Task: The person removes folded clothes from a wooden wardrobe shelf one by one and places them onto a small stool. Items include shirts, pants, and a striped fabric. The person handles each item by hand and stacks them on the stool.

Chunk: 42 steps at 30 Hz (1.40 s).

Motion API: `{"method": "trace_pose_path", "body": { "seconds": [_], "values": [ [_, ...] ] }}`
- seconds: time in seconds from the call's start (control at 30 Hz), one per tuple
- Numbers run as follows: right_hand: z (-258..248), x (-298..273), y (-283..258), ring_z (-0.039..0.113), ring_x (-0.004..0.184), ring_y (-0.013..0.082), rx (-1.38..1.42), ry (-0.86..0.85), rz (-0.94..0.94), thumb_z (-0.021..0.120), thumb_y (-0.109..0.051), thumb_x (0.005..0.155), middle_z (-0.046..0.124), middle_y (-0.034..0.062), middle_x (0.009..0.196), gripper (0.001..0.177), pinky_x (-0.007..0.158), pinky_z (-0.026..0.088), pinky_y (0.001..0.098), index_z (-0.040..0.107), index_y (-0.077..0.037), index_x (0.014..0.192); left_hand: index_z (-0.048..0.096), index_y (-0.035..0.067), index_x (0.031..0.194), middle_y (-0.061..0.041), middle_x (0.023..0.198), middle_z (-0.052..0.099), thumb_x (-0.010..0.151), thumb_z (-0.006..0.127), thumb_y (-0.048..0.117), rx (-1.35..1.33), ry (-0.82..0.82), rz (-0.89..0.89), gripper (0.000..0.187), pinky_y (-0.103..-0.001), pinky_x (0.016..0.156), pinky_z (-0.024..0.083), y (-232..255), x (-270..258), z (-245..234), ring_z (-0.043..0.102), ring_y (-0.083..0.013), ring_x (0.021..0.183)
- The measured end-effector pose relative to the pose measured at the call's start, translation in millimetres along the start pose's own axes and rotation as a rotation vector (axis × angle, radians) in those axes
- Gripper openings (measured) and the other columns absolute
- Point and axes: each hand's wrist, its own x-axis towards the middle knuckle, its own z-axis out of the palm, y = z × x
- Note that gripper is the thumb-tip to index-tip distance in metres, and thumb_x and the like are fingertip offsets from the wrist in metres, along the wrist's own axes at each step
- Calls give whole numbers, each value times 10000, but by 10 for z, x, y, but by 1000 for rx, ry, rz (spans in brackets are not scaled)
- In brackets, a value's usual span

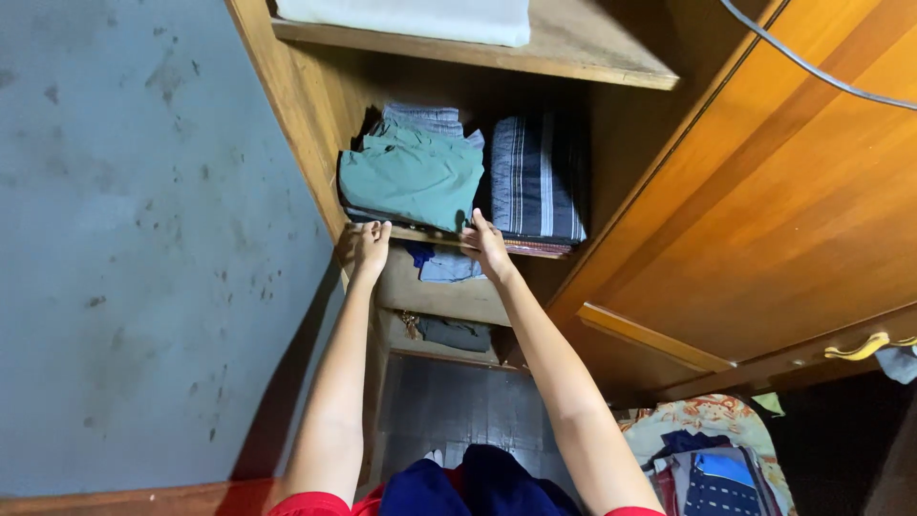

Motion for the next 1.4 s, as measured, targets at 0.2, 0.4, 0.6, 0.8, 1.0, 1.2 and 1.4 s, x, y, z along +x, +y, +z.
{"method": "trace_pose_path", "body": {
  "seconds": [0.2, 0.4, 0.6, 0.8, 1.0, 1.2, 1.4],
  "values": [
    [291, -107, -283, 669, 1059, 377, 2, 63, -4, 713, -603, 915, 617, 225, 1188, 779, 927, 563, 575, 505, -4, 1366, 345, -55, 1510, -294, 1335, 610, 1016, 602, 546, -204, 69, -77, 820, -386, 779, 633, 302, -8, -20, 711, -326, 1089],
    [391, 72, -301, 521, 1287, 497, -14, 126, 27, 746, -573, 901, 391, 349, 1478, 939, 970, 532, 617, 342, 50, 1476, 482, -1, 1415, -227, 1274, 666, 855, 753, 684, -88, 157, -60, 925, -455, 894, 605, 421, 188, -64, 684, -345, 1135],
    [459, 173, -392, 547, 1198, 573, 7, 208, 62, 764, -499, 886, 382, 362, 1467, 961, 902, 543, 658, 304, 91, 1490, 586, -21, 1152, -60, 1001, 595, 827, 896, 478, -525, 285, 30, 672, -278, 768, 580, 178, 632, 130, 638, -163, 904],
    [919, -435, -919, 349, 1363, 610, 8, 134, 61, 827, -561, 806, 220, 395, 1545, 1152, 1018, 446, 685, 223, 97, 1533, 468, -116, 1265, -265, 1194, 436, 823, 939, 330, -1039, 310, -106, 785, -592, 1095, 436, 806, 318, -73, 521, -436, 1224],
    [668, 292, -456, 541, 1254, 466, -77, 276, 5, 932, -473, 730, 453, 311, 1416, 980, 878, 538, 639, 477, 71, 1406, 35, -79, 1564, -366, 1583, 100, 835, 912, 436, -1054, 136, -207, 1251, -614, 1206, 287, 1434, -155, -369, 211, -570, 1468],
    [259, 926, -34, 653, 1075, 387, -133, 296, -25, 933, -402, 738, 584, 250, 1233, 792, 737, 596, 540, 592, 33, 1305, 368, -14, 1506, -294, 1518, 360, 819, 933, 388, -839, 130, -203, 976, -582, 1100, 459, 853, 222, -173, 423, -538, 1371],
    [200, 937, 24, 669, 847, 328, -108, 272, -104, 861, -321, 810, 618, 204, 1009, 566, 588, 599, 490, 655, 40, 1193, 385, 51, 1529, -291, 1506, 381, 772, 958, 335, -804, 198, -174, 991, -595, 1061, 503, 901, 188, -138, 415, -536, 1373]
  ]
}}
